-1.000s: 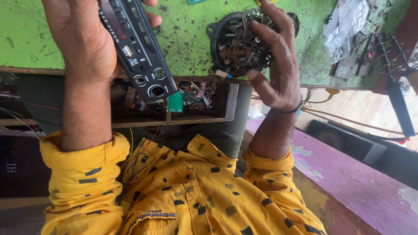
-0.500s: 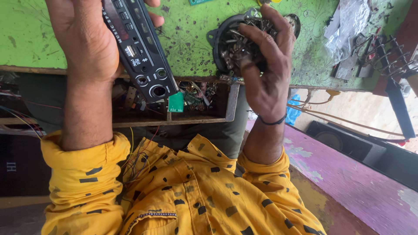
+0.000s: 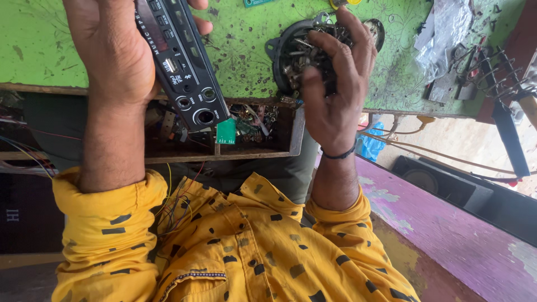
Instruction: The person twists and connects wires, then handles a car stereo unit, a circuit board, and a small metal bracket. They use a screwdriver to tighten screws on the stereo and place the unit on the workbench.
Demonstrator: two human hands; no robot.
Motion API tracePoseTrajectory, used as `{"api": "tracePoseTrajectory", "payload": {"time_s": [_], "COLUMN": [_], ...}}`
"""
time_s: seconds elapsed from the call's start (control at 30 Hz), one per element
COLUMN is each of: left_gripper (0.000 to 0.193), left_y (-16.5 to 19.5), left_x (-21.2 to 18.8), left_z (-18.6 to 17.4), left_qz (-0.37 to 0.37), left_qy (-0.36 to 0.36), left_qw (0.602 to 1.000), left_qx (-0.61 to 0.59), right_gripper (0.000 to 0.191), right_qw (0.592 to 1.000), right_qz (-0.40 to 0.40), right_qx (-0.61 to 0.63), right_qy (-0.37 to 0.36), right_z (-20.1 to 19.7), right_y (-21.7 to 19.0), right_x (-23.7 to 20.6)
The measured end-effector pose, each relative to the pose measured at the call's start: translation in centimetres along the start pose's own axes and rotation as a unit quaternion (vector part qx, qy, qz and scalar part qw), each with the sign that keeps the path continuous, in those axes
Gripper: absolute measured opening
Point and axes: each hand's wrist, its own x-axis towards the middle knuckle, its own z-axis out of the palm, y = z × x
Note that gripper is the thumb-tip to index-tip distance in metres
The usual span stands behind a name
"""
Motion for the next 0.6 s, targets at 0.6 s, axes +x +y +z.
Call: {"api": "tracePoseTrajectory", "payload": {"time_s": [0.6], "left_gripper": [0.034], "left_y": [0.6], "left_x": [0.3], "left_z": [0.6], "left_qz": [-0.006], "left_qy": [0.0], "left_qw": [1.0], "left_qx": [-0.011], "right_gripper": [0.089], "right_qw": [0.996], "right_qz": [0.047], "right_qx": [-0.075], "right_qy": [-0.004], "right_z": [-0.3], "right_y": [-0.4], "right_x": [-1.8]}}
